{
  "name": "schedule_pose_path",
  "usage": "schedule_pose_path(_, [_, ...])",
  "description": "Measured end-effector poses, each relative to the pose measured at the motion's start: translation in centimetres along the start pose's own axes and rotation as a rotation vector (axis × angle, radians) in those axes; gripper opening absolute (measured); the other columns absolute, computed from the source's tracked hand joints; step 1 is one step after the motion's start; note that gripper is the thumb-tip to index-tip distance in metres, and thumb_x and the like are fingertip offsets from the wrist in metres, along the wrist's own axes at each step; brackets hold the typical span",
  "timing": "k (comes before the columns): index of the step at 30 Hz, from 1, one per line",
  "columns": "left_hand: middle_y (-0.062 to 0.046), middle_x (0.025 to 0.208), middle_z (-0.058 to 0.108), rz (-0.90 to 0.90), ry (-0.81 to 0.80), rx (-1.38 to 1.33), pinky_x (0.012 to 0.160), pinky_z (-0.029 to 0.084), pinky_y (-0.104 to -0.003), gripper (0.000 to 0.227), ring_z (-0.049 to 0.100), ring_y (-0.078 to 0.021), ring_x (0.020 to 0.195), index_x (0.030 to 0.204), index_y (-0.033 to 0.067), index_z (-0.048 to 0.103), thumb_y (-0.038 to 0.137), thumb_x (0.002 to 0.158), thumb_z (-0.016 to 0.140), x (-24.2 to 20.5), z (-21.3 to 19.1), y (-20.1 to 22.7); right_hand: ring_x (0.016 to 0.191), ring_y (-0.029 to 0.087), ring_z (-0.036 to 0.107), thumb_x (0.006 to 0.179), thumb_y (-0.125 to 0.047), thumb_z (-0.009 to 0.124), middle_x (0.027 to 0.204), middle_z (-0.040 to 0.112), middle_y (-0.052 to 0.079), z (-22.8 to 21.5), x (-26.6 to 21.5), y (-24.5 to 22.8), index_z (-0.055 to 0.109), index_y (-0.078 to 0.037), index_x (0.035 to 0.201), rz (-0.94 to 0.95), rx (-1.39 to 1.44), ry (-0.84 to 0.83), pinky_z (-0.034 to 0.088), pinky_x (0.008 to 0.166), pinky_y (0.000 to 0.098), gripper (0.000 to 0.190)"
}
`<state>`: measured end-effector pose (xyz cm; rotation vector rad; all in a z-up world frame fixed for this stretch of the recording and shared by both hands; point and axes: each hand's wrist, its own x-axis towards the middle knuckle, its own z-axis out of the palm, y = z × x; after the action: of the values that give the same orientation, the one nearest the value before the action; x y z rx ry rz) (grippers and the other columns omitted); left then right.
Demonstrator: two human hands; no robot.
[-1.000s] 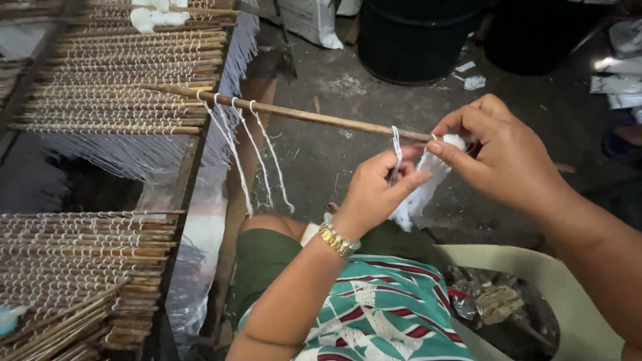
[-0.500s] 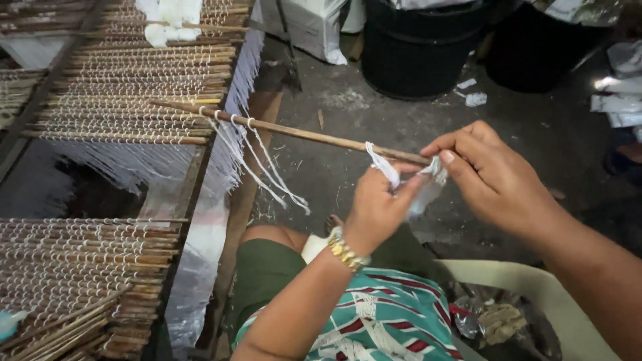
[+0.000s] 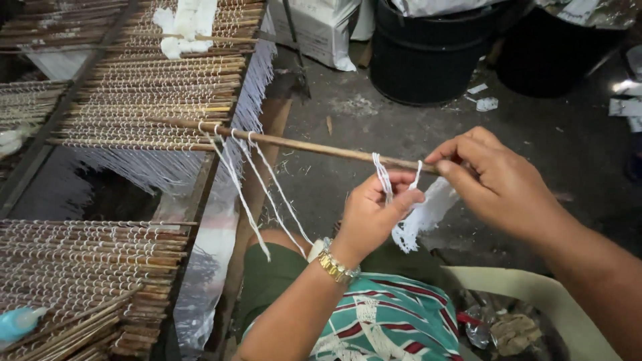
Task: Attaching cotton wicks to a wooden rod in preparation for wax dipping in a candle workshop.
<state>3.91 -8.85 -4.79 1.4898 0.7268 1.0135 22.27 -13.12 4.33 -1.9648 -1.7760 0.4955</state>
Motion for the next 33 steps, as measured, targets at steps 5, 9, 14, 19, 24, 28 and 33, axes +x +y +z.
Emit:
schedule_pose_path(5, [0.005, 0.087, 0.076, 0.135, 0.028, 0.234, 0.067, 0.052, -0.027, 0.025, 0.067, -0.0081, 0.075, 0.104, 0.0186, 0.077, 0.038, 0.097, 0.064, 0.3, 0.2, 0.0, 0.056, 0.018, 0.059, 0.091, -0.055, 0.064, 0.110, 0.060, -0.009, 0.7, 0.3, 0.4, 0.074, -0.032, 0.108, 0.039, -0.112, -0.007, 0.044, 0.062, 0.0392, 0.030])
schedule_pose_path(9, [-0.001, 0.105, 0.077, 0.222, 0.074, 0.154, 0.085, 0.055, -0.031, 0.026, 0.072, -0.0146, 0.098, 0.111, 0.0157, 0.077, 0.032, 0.101, 0.059, 1.4, -0.4, -0.9, 0.073, 0.017, 0.064, 0.093, -0.052, 0.069, 0.103, 0.062, -0.008, 0.7, 0.5, 1.0, 0.075, -0.032, 0.102, -0.061, -0.215, 0.161, 0.047, 0.061, 0.0407, 0.023])
schedule_pose_path(14, [-0.009, 0.104, 0.077, 0.179, 0.187, -0.164, 0.085, 0.057, -0.031, 0.021, 0.070, -0.0156, 0.096, 0.107, 0.0042, 0.069, 0.018, 0.103, 0.054, 2.2, -1.6, -2.6, 0.087, 0.023, 0.064, 0.095, -0.036, 0.064, 0.102, 0.059, -0.002, 0.1, 0.5, 2.2, 0.073, -0.029, 0.112, -0.136, -0.231, 0.193, 0.047, 0.071, 0.0443, 0.020])
schedule_pose_path(19, [0.000, 0.085, 0.073, 0.126, 0.111, -0.009, 0.070, 0.052, -0.026, 0.025, 0.061, -0.0082, 0.071, 0.101, 0.0077, 0.073, 0.028, 0.101, 0.059, 1.9, -2.8, 0.0, 0.067, 0.020, 0.061, 0.090, -0.027, 0.057, 0.113, 0.059, -0.002, -1.2, 0.1, 1.8, 0.075, -0.036, 0.119, -0.106, -0.215, 0.168, 0.045, 0.066, 0.0426, 0.036])
schedule_pose_path(24, [-0.001, 0.084, 0.061, 0.191, 0.261, -0.006, 0.073, 0.044, -0.031, 0.027, 0.054, -0.0117, 0.079, 0.109, 0.0119, 0.070, 0.033, 0.103, 0.056, 2.8, -3.5, -0.7, 0.073, 0.020, 0.063, 0.091, -0.025, 0.063, 0.116, 0.059, -0.004, -1.9, -0.1, 1.6, 0.076, -0.035, 0.117, -0.064, -0.258, 0.200, 0.047, 0.071, 0.0414, 0.030])
schedule_pose_path(28, [0.000, 0.103, 0.071, 0.082, 0.188, -0.247, 0.082, 0.049, -0.027, 0.026, 0.061, -0.0075, 0.089, 0.107, 0.0141, 0.065, 0.039, 0.099, 0.062, 2.9, -1.7, -0.2, 0.082, 0.020, 0.064, 0.092, -0.025, 0.061, 0.115, 0.060, -0.004, -2.0, -0.1, 1.5, 0.077, -0.029, 0.116, -0.059, -0.197, 0.211, 0.047, 0.075, 0.0412, 0.029])
schedule_pose_path(33, [-0.005, 0.094, 0.069, 0.145, 0.147, -0.364, 0.084, 0.056, -0.028, 0.013, 0.067, -0.0145, 0.088, 0.099, 0.0088, 0.062, 0.017, 0.094, 0.071, 3.0, -1.5, 0.0, 0.074, 0.018, 0.063, 0.094, -0.031, 0.066, 0.116, 0.060, -0.005, -1.8, 0.0, 1.5, 0.077, -0.033, 0.116, -0.079, -0.221, 0.222, 0.046, 0.070, 0.0380, 0.025])
